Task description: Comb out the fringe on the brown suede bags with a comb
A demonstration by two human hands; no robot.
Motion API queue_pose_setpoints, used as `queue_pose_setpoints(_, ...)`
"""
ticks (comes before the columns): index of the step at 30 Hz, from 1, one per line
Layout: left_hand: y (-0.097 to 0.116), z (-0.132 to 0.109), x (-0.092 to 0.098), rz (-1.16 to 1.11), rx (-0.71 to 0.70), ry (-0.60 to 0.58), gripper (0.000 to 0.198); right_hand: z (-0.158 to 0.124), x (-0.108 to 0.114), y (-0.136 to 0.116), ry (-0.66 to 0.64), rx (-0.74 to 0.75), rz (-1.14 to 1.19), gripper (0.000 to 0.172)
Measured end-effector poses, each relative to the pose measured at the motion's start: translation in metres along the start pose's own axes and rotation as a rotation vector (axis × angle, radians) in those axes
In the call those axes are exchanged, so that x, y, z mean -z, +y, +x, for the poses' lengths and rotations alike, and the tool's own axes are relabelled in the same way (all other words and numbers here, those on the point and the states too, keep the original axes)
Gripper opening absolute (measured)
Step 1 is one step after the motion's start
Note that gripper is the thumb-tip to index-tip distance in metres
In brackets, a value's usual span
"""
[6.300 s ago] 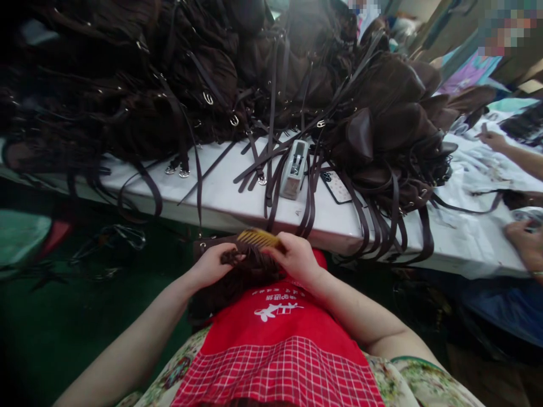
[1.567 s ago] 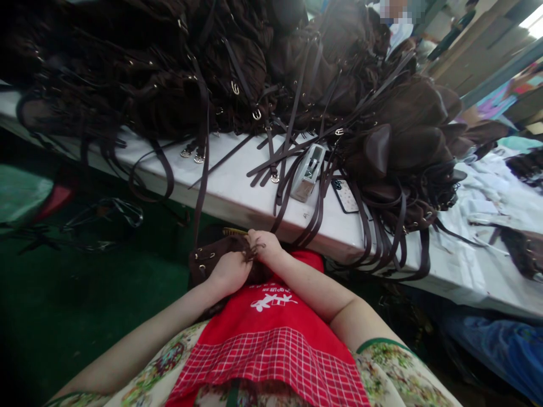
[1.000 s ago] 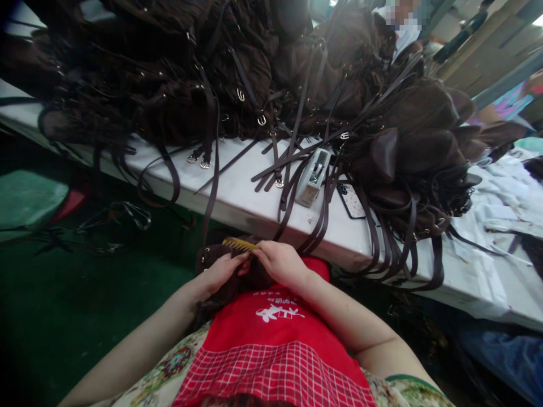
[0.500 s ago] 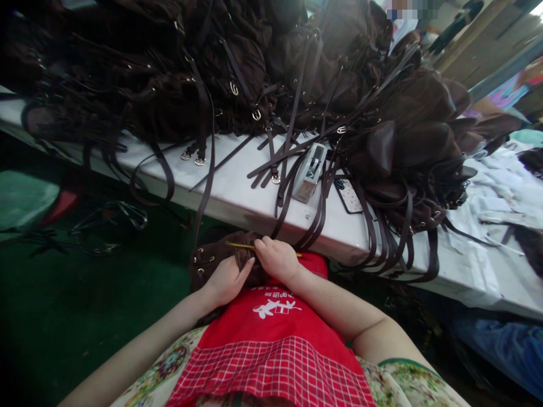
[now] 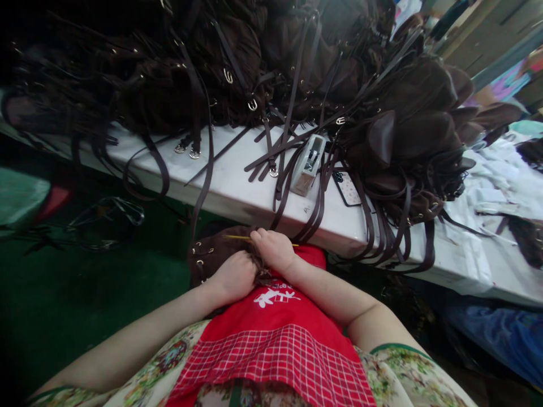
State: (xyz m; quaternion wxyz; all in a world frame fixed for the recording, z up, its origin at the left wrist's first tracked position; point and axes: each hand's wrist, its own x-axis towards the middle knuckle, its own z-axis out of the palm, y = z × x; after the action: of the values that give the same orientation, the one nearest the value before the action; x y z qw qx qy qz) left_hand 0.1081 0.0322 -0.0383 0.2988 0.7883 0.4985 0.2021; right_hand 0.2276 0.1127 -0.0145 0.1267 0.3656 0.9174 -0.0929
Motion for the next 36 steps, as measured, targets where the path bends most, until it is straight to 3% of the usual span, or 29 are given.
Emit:
queue_pose_setpoints(8,0.0,-0.01,0.004,-0.021,0.096,0.068,0.015,0.01,-0.006,0.021,0.177,-0.044,0.009,0.039)
queue_pose_setpoints(13,0.002,-0.009,0.002,0.047,0.035,0.1,0.012,0.017,0.001,0.006,0.103,-0.021,0.007,0.036)
queue_pose_setpoints(16,0.014,-0.006,-0.005,0.067,-0.086,-0.025,0.011,0.034,0.01,0.003,0.081,-0.085,-0.002,0.038)
queue_pose_setpoints(19,0.021,-0.004,-0.006,0.086,-0.17,-0.116,0.012,0.05,0.024,0.011,0.163,-0.16,0.046,0.034)
queue_pose_setpoints(21,0.015,-0.003,-0.001,-0.022,-0.037,-0.018,0.011,0.051,0.032,0.018,0.261,-0.11,0.139,0.032)
queue_pose_setpoints(24,-0.009,-0.002,0.007,-0.461,0.26,0.186,0.03,0.035,0.037,0.024,0.369,-0.013,0.328,0.033)
queue_pose_setpoints(26,-0.025,-0.002,0.01,-0.736,0.386,0.27,0.042,0.018,0.035,0.023,0.401,0.023,0.443,0.034)
queue_pose_setpoints(30,-0.035,0.0,0.007,-0.942,0.411,0.255,0.04,-0.011,0.025,0.014,0.31,0.126,0.436,0.03)
queue_pose_setpoints(33,-0.031,0.0,0.005,-0.922,0.407,0.241,0.035,-0.021,0.018,0.007,0.168,0.145,0.231,0.028)
queue_pose_setpoints(36,-0.024,-0.001,0.008,-0.831,0.387,0.218,0.03,-0.021,0.016,0.003,0.106,0.102,0.069,0.027)
